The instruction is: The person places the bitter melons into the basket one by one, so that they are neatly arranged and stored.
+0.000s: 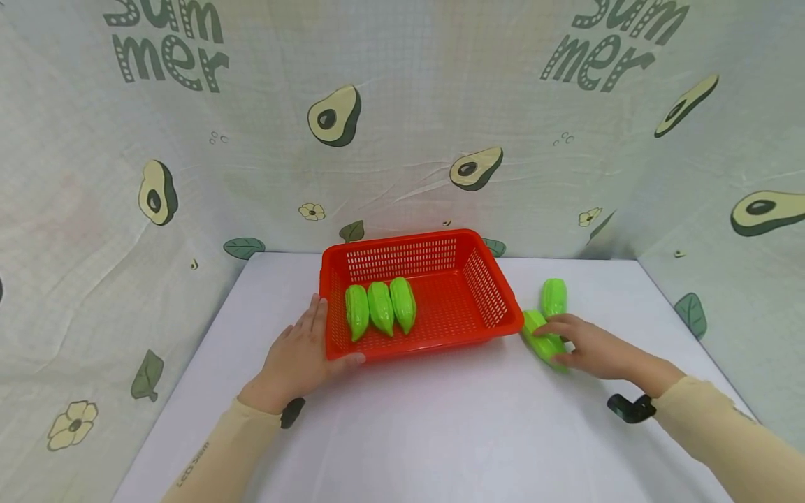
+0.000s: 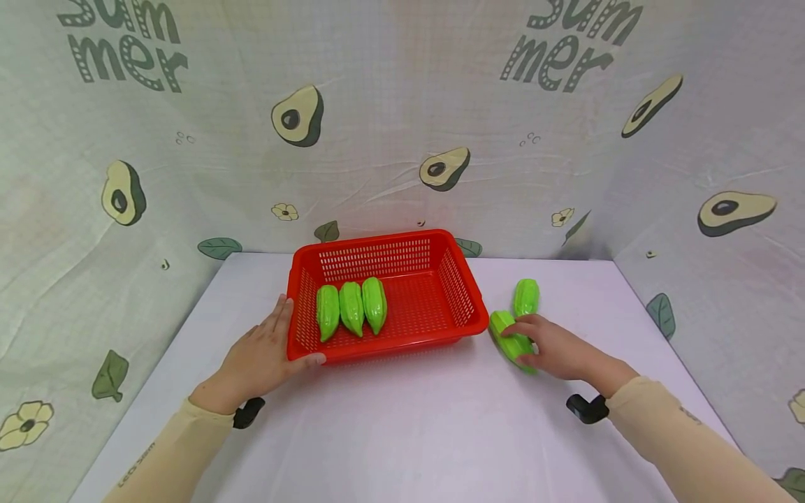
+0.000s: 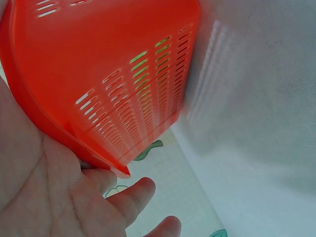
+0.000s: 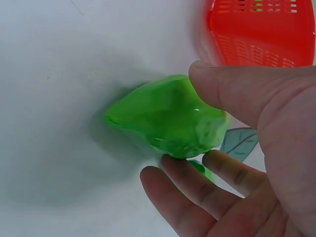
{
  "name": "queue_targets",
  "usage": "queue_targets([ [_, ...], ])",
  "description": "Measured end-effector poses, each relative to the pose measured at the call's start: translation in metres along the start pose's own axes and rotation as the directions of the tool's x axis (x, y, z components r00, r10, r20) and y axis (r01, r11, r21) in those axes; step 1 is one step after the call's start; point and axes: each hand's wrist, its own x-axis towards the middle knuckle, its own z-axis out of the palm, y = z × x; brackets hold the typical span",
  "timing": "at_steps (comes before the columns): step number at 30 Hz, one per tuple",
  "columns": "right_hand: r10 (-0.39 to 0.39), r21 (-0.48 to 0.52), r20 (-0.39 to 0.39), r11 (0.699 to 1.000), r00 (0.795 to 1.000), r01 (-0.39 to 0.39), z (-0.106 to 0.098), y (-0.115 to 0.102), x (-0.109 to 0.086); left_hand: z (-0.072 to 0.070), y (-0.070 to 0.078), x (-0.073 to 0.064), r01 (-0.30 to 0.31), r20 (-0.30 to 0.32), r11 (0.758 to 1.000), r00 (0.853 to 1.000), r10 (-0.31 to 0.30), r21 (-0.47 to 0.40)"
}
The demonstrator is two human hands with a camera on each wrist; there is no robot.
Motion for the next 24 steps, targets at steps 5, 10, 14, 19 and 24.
queue_targets([
  [5,0.012,-0.022,-0.008,1.000,1.000,-0.013,0.0022,0.0008,-0.0006,-0.0003,-0.0006,-0.0010,-0.012,-0.010,1.000,1.000,0.011,-0.005],
  [10,0.055,-0.007,0.005,0.998,0.998,-0.055,0.0057,0.0016,-0.0002,0.0004,-0.0006,-0.0011,-0.010,-0.012,1.000,1.000,0.010,-0.009],
  [14,0.086,0.005,0.029,0.996,0.996,-0.086,0.0076,0.0001,-0.0016,0.0008,-0.0007,-0.0012,-0.011,-0.014,1.000,1.000,0.011,-0.008],
  [19,0.114,-0.011,0.074,0.994,0.991,-0.113,0.0089,-0.0015,-0.0028,0.0004,-0.0011,-0.0015,-0.015,-0.018,1.000,1.000,0.015,-0.010],
  [24,0.122,-0.008,0.079,0.992,0.989,-0.122,0.0094,-0.0024,-0.0026,0.0009,-0.0019,-0.0013,-0.013,-0.018,1.000,1.000,0.013,-0.012],
])
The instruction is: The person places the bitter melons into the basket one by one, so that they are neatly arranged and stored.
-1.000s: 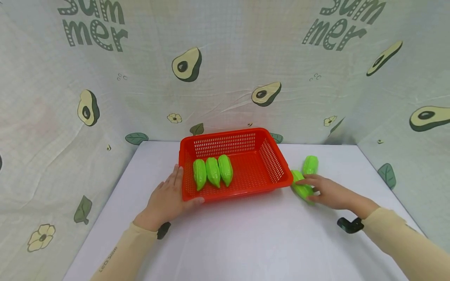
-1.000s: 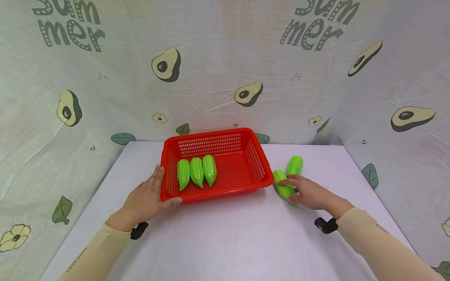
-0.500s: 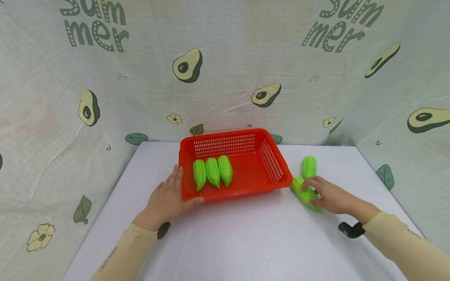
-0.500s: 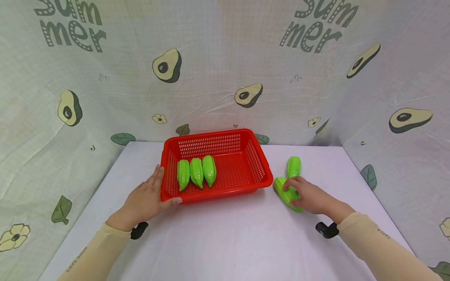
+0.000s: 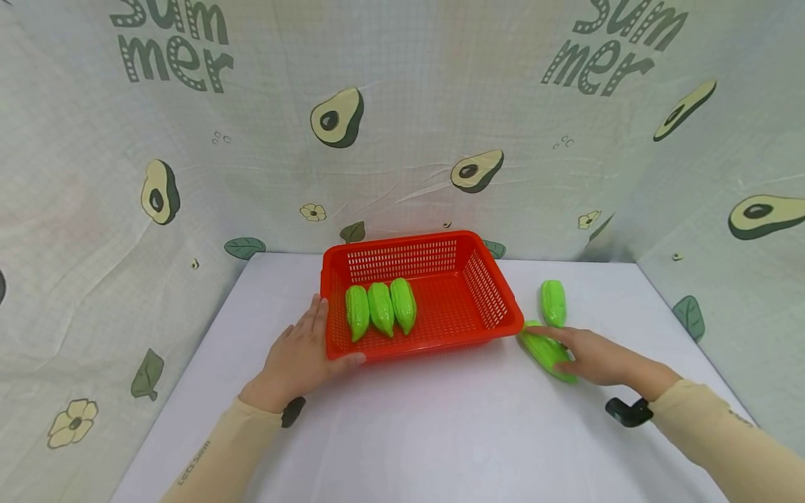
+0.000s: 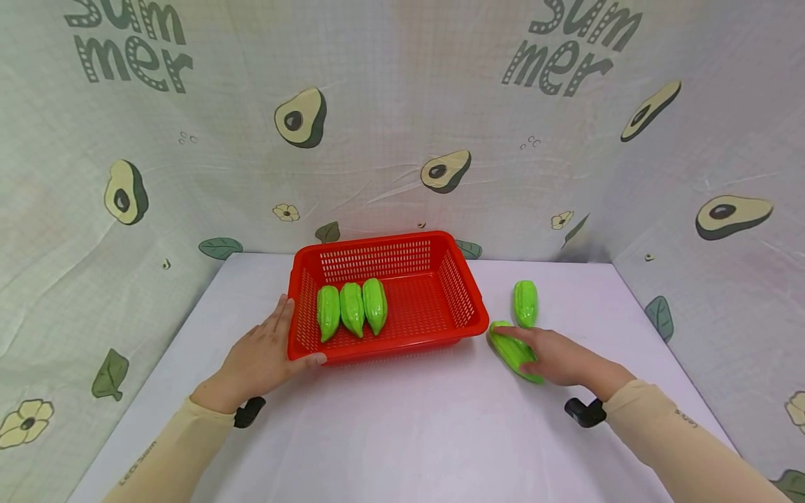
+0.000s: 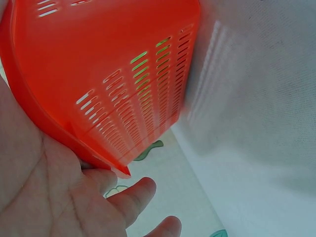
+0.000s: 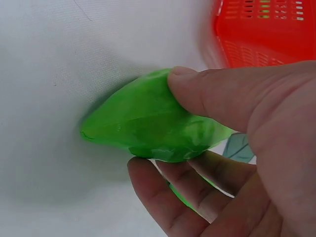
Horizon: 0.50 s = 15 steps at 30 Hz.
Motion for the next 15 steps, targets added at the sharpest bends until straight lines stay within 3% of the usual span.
queue_targets([
  [15,-0.028,0.042,-0.005,0.999,1.000,0.028,-0.0059,0.0011,-0.0083,0.0014,0.0002,0.0011,-0.001,0.004,1.000,1.000,0.001,0.013],
])
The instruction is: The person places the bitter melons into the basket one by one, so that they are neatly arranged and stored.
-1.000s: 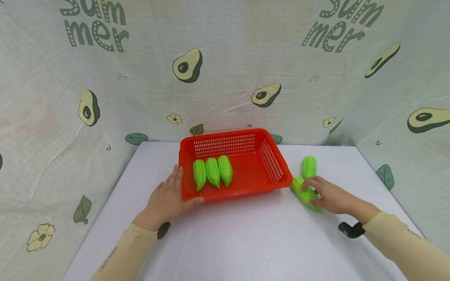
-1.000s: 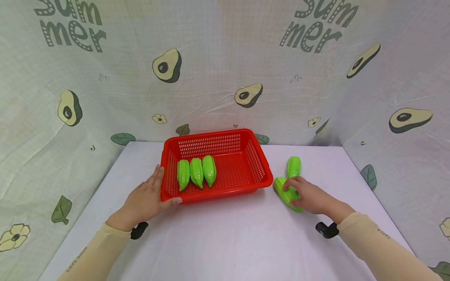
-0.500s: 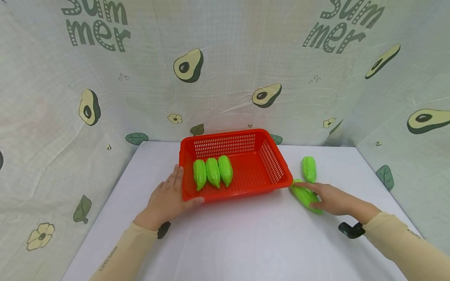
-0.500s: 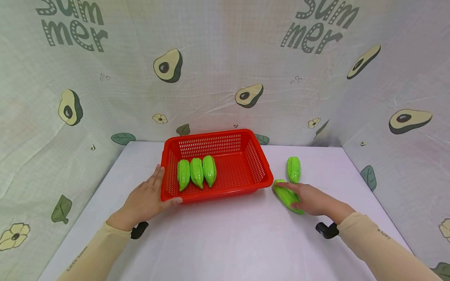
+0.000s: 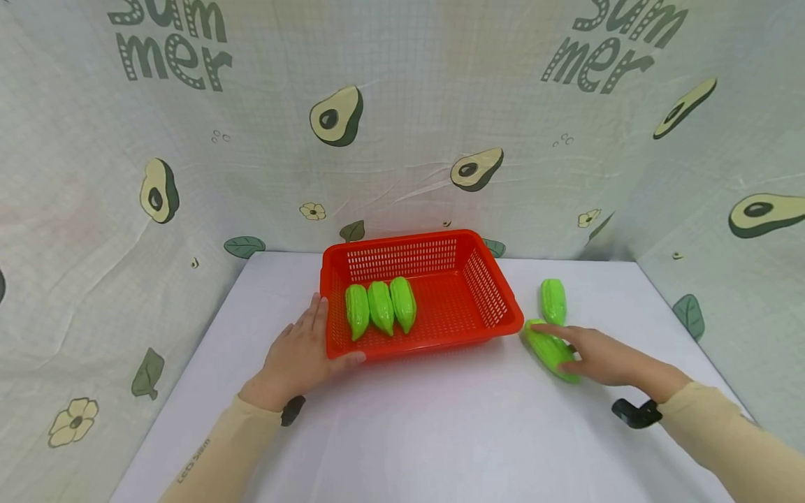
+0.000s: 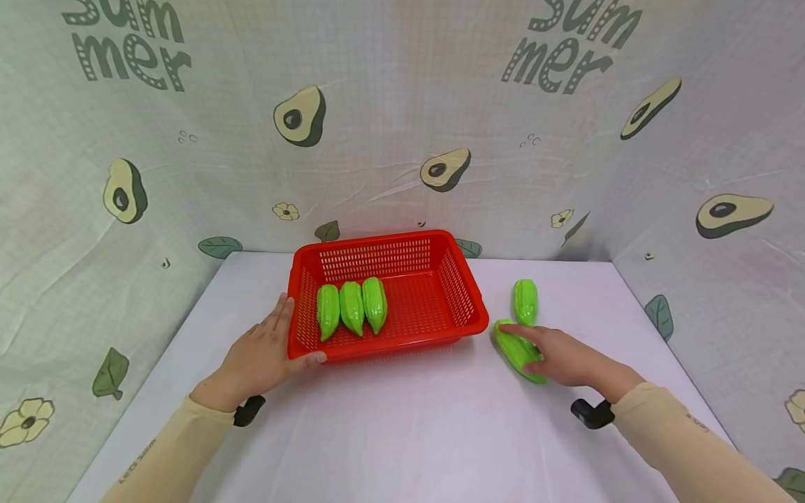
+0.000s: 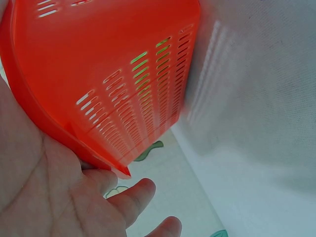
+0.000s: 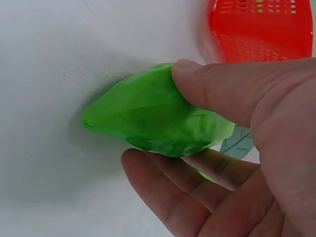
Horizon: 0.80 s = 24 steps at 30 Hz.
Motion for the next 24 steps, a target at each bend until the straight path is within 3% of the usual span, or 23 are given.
queue_targets([
  [18,0.017,-0.013,-0.071,1.000,0.997,-0.018,-0.025,0.009,-0.028,0.000,0.001,-0.001,0.011,0.001,1.000,1.000,-0.011,-0.004],
  [24,-0.046,-0.038,-0.128,0.998,0.991,0.041,-0.043,0.006,-0.036,0.001,0.000,-0.001,0.011,-0.004,1.000,1.000,-0.011,-0.002],
])
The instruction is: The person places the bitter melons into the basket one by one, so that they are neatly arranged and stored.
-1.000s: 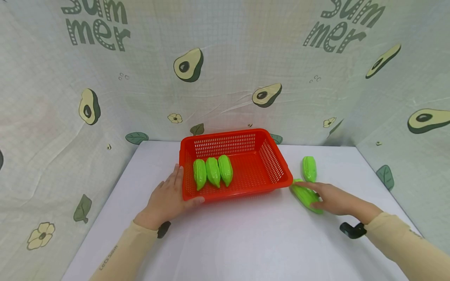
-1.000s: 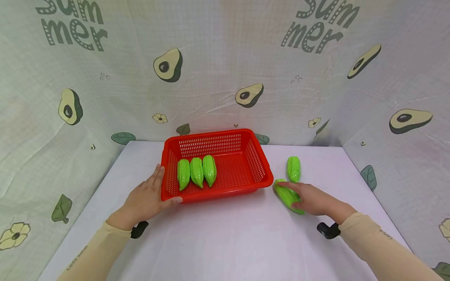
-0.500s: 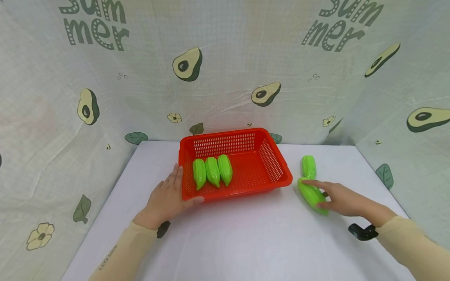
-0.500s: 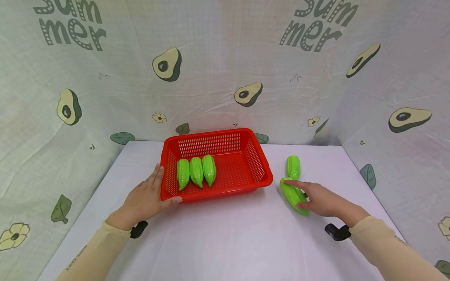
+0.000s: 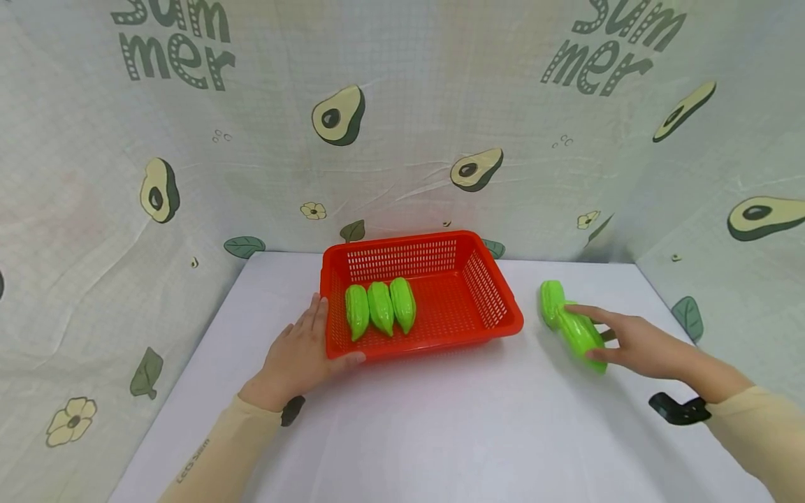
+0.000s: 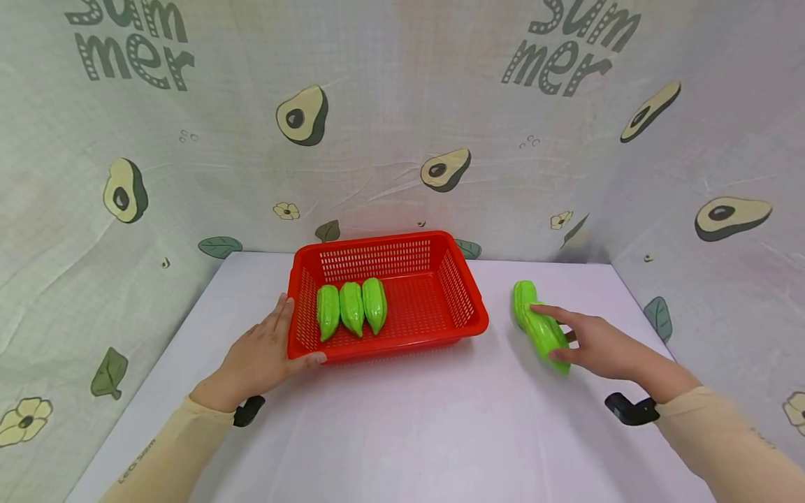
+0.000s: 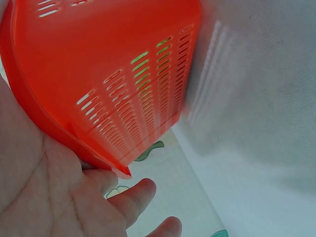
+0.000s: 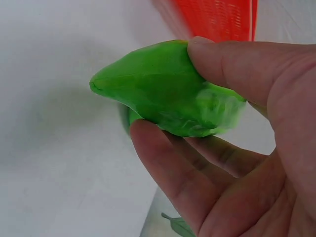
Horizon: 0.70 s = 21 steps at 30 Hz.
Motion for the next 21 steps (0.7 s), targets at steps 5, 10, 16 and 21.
queue_targets([
  [5,-0.035,-0.026,-0.034,0.999,0.999,0.034,-0.018,-0.003,0.000,-0.001,0.000,0.000,0.001,0.000,1.000,1.000,-0.001,-0.004],
  [10,-0.039,0.002,-0.022,0.999,0.999,0.040,-0.038,-0.008,0.010,-0.002,0.002,0.000,0.001,0.008,1.000,1.000,-0.001,-0.007],
  [16,-0.039,0.080,0.014,0.996,0.999,0.038,-0.061,-0.026,0.032,-0.003,0.002,-0.001,-0.010,0.000,1.000,1.000,0.010,0.006],
  [21,-0.022,0.164,0.071,0.986,0.997,0.010,-0.076,-0.045,0.056,-0.002,0.002,-0.001,-0.012,-0.002,1.000,1.000,0.012,0.006],
])
